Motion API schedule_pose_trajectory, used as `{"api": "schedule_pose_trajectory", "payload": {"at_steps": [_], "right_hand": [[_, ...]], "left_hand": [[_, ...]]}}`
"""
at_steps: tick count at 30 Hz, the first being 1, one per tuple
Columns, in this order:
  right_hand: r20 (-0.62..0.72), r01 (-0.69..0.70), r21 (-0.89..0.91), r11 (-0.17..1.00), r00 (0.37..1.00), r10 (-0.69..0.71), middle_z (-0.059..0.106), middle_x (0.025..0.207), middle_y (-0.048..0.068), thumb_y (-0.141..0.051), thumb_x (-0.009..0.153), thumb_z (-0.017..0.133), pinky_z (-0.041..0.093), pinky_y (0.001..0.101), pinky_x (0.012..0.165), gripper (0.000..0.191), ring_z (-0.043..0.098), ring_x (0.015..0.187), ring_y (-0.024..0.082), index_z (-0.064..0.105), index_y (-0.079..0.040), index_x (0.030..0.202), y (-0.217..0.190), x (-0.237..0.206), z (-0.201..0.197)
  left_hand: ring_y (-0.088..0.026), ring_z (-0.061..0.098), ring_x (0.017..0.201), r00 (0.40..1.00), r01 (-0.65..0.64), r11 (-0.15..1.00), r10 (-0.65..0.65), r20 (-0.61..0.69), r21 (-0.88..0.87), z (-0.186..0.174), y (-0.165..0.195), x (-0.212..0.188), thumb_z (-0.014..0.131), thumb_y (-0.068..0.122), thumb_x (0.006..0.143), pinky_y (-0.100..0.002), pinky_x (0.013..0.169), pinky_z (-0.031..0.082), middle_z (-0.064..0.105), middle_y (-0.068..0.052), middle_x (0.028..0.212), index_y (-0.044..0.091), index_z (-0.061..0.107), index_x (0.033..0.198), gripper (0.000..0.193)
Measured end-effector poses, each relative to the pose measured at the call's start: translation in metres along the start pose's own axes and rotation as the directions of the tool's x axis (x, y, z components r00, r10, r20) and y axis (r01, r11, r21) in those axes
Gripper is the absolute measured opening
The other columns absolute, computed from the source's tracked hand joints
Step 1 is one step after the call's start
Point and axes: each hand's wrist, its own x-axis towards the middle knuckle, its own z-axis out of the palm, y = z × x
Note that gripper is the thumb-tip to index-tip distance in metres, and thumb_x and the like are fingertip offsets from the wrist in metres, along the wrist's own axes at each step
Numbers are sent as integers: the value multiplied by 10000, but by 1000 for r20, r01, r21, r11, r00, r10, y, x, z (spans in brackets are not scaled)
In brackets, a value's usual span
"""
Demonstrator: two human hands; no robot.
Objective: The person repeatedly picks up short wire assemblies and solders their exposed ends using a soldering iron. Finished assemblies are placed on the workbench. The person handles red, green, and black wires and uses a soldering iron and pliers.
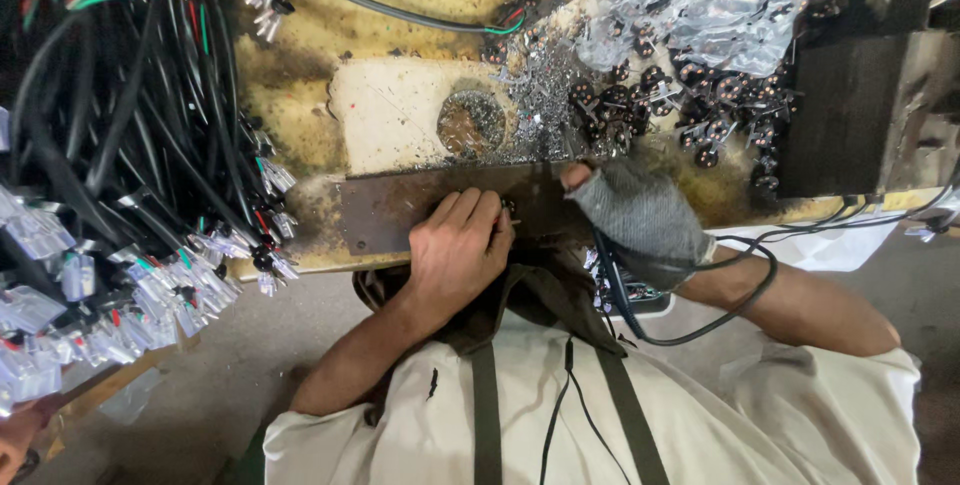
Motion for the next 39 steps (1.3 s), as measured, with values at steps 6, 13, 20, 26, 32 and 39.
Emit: {"api": "schedule_pose_trajectory", "payload": {"at_steps": [6,13,20,26,32,39], "right_hand": [[-156,100,-310,945,976,-154,719,1134,253,-331,902,605,571,392,628,347,753,959,373,557,-162,1202,-25,21,3],[-74,-236,797,556,876,477,587,977,36,-123,839,878,538,277,753,562,624,870,102,457,-95,1210,21,39,-11],[-178,-127,884,450,799,574,569,962,-1,-35,866,880,483,266,799,600,565,841,99,368,-80,1175,-35,32,45],[-176,-116,906,408,772,611,473,1010,38,-36,861,863,482,247,778,521,551,845,110,412,-82,1117,-25,33,38],[-238,-128,845,519,779,580,461,982,38,-17,879,837,448,276,808,491,481,874,128,401,-77,1096,-24,30,40],[-154,-113,919,377,778,608,458,952,26,-33,904,823,434,288,787,460,466,855,126,412,-79,1106,-17,23,40]], "left_hand": [[-281,613,781,1000,14,1000,-13,15,-14,-16,-13,14,693,103,883,-411,640,520,571,-86,832,71,562,850,138],[-282,608,778,1000,3,1000,-3,-4,6,-11,-6,23,691,105,884,-413,630,509,566,-87,827,75,561,838,140],[-288,600,779,999,1,1000,-1,35,-7,-2,-2,34,684,113,904,-413,647,510,562,-94,833,71,557,857,142],[-294,606,777,999,0,1000,0,36,3,2,5,41,682,113,901,-418,645,510,564,-94,833,65,561,860,136],[-295,644,800,978,206,979,-206,-43,-7,14,27,33,711,174,933,-426,624,533,621,-160,1021,43,601,917,172],[-327,693,823,799,206,978,-192,570,41,-76,23,56,808,311,901,-508,664,495,664,-86,831,87,705,940,250]]}}
